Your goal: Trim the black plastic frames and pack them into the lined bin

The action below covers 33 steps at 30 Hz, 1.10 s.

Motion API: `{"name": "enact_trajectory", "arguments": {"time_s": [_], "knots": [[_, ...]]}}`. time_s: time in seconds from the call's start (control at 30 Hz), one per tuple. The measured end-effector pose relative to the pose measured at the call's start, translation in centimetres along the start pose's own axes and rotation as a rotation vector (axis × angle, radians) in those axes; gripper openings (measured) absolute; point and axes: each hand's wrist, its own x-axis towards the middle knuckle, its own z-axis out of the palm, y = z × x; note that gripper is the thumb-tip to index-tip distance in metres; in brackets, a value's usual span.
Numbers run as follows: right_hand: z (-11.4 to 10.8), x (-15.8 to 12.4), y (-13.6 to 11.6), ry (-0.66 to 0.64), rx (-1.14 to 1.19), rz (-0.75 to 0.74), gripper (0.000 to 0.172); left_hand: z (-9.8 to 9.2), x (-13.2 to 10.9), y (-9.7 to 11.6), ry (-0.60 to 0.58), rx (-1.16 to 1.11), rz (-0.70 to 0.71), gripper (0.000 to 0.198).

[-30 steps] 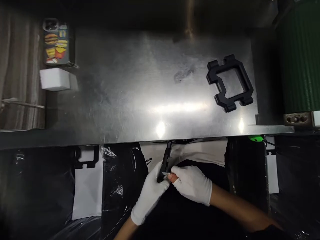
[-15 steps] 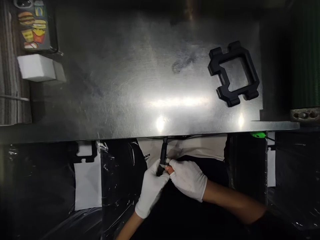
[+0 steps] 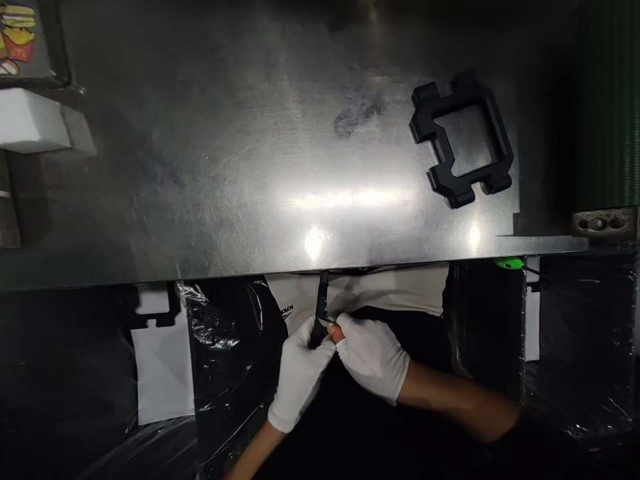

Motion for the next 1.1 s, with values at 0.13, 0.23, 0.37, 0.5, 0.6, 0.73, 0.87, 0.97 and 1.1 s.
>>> {"name": "enact_trajectory", "arguments": {"time_s": [0.13,0.23,0.37,0.5,0.6,0.73,0.87,0.97,1.1], "knots": [[-0.6,0.1,0.5,-0.013,-0.009,-0.087,0.033,-0.3,0.1,0.3,-0.030,0.002,0.000,0.022],[-1.4,-0.2,1.1,-0.006,-0.006,-0.181,0.030,-1.5,0.4,0.5,-0.097,0.039,0.001,0.022],[-2.5,0.2,1.8,0.316,-0.088,-0.203,0.036,-4.8,1.4,1.2,-0.276,0.136,-0.022,0.020],[-3.9,2.1,2.1,0.346,-0.272,-0.416,0.038,-8.5,2.6,2.2,-0.522,0.161,-0.075,0.031],[-4.8,3.1,1.9,0.228,-0.334,-0.426,0.030,-10.0,2.1,1.9,-0.230,0.227,0.086,0.045],[-4.8,3.0,0.7,0.202,-0.224,-0.306,0.017,-8.6,-1.4,-1.0,0.650,0.154,0.202,0.053],[-3.0,2.6,-1.4,0.234,-0.088,-0.217,0.018,-4.7,-3.5,-2.7,0.266,-0.098,0.000,0.054],[-1.5,2.4,-2.3,0.173,-0.039,-0.257,0.024,-2.8,-2.3,-1.9,0.181,-0.284,-0.020,0.058],[-1.3,1.7,-1.9,0.055,0.064,-0.397,0.037,-3.3,-0.2,-1.2,0.232,-0.316,0.000,0.054]]}}
